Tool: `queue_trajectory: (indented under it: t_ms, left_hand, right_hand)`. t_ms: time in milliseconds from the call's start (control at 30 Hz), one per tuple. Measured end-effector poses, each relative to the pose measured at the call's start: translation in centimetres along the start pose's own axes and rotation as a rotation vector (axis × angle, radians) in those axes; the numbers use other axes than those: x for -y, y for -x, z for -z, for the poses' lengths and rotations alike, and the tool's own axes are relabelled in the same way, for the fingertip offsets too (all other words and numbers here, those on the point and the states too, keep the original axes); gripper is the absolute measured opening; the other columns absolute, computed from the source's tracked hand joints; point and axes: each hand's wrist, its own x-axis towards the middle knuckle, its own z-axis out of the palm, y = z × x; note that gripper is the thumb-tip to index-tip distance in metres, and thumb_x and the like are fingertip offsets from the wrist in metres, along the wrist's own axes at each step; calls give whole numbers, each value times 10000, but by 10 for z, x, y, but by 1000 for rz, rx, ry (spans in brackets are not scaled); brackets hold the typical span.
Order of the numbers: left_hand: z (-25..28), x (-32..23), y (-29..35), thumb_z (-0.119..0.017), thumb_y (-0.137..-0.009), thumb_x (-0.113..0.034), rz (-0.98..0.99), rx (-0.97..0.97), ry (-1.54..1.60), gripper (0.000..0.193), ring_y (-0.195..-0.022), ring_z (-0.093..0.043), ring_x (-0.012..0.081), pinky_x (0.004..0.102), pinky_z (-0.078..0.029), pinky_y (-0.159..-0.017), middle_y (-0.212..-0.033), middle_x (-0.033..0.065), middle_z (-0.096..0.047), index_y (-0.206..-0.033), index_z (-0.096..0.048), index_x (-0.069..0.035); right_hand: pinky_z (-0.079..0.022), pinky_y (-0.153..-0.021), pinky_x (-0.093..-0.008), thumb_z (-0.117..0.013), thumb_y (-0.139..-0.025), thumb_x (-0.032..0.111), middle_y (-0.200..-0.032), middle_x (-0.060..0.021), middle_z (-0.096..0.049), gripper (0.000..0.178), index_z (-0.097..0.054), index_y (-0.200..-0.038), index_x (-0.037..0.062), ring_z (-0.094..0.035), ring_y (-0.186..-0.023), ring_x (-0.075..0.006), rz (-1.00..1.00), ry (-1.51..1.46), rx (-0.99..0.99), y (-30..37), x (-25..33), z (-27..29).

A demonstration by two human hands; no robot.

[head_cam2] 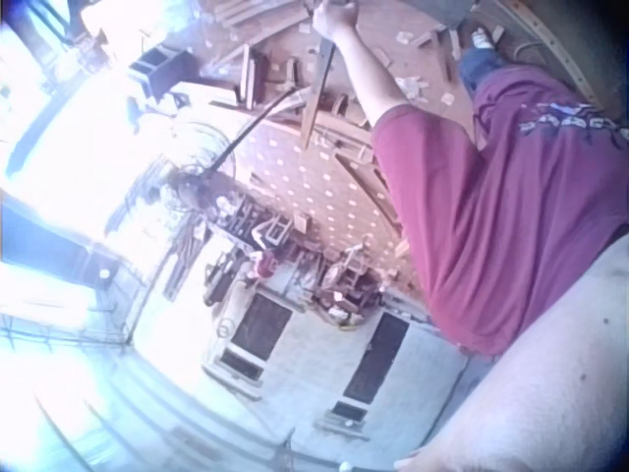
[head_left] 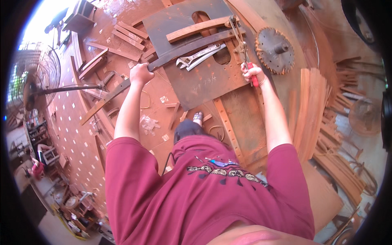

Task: The person uses a circular saw to cut small wooden pieces. They repeatedly position each piece against the saw blade, push it through, and remove the cut piece. The process is repeated for multiple pieces throughout the clip.

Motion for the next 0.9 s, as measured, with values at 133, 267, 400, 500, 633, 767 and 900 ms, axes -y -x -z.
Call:
queue_trajectory:
  t_ms: [133,267,400,500,633,767,900]
  left_hand:
    - [5,-2,-4,-668,-675,-265,-38,5,-13,298,-920,-696,334,428,-553,-852,-927,167,-725,-903,-725,-82]
    - [3,3,-7,-668,-684,-270,-57,-10,-3,301,-917,-701,328,419,-556,-854,-927,162,-729,-911,-735,-83]
    - [3,2,-10,-670,-689,-268,-19,-2,-29,294,-935,-700,325,420,-551,-869,-945,162,-731,-897,-741,-74]
    - [3,-3,-12,-674,-692,-267,-18,-26,-10,295,-947,-703,323,419,-551,-872,-961,163,-734,-905,-748,-77]
    - [1,-6,-8,-666,-697,-284,30,-60,-43,313,-974,-704,319,412,-551,-879,-990,165,-737,-919,-756,-83]
    - [1,-11,0,-659,-696,-284,54,-65,-38,338,-980,-706,314,406,-553,-878,-999,161,-739,-950,-760,-84]
    - [-9,-13,30,-663,-689,-293,33,-89,-27,346,-976,-707,310,405,-556,-869,-996,158,-740,-948,-758,-83]
  right_hand:
    - [-291,-460,-238,-663,-630,78,-747,48,-466,357,-537,-963,108,-370,-506,-58,3,-8,7,1,1,3]
    - [-289,-447,-241,-631,-647,56,-740,42,-451,356,-527,-986,88,-375,-501,-57,20,-5,-43,0,2,-5]
    - [-283,-442,-242,-651,-664,62,-735,36,-443,348,-529,-989,80,-371,-495,-62,29,-16,-47,-2,6,-6]
    - [-278,-435,-246,-635,-701,56,-735,20,-438,321,-519,-999,75,-369,-492,-68,29,-55,-21,-1,4,2]
    - [-267,-434,-251,-632,-713,76,-664,32,-438,244,-526,-932,99,-382,-469,-71,47,-53,-43,-5,6,-7]
    - [-257,-432,-245,-630,-731,72,-635,43,-418,240,-507,-933,112,-365,-455,-67,67,4,-122,2,0,-12]
    - [-279,-433,-254,-606,-729,52,-690,20,-429,263,-493,-965,79,-362,-474,-78,43,-22,-45,23,-16,-7]
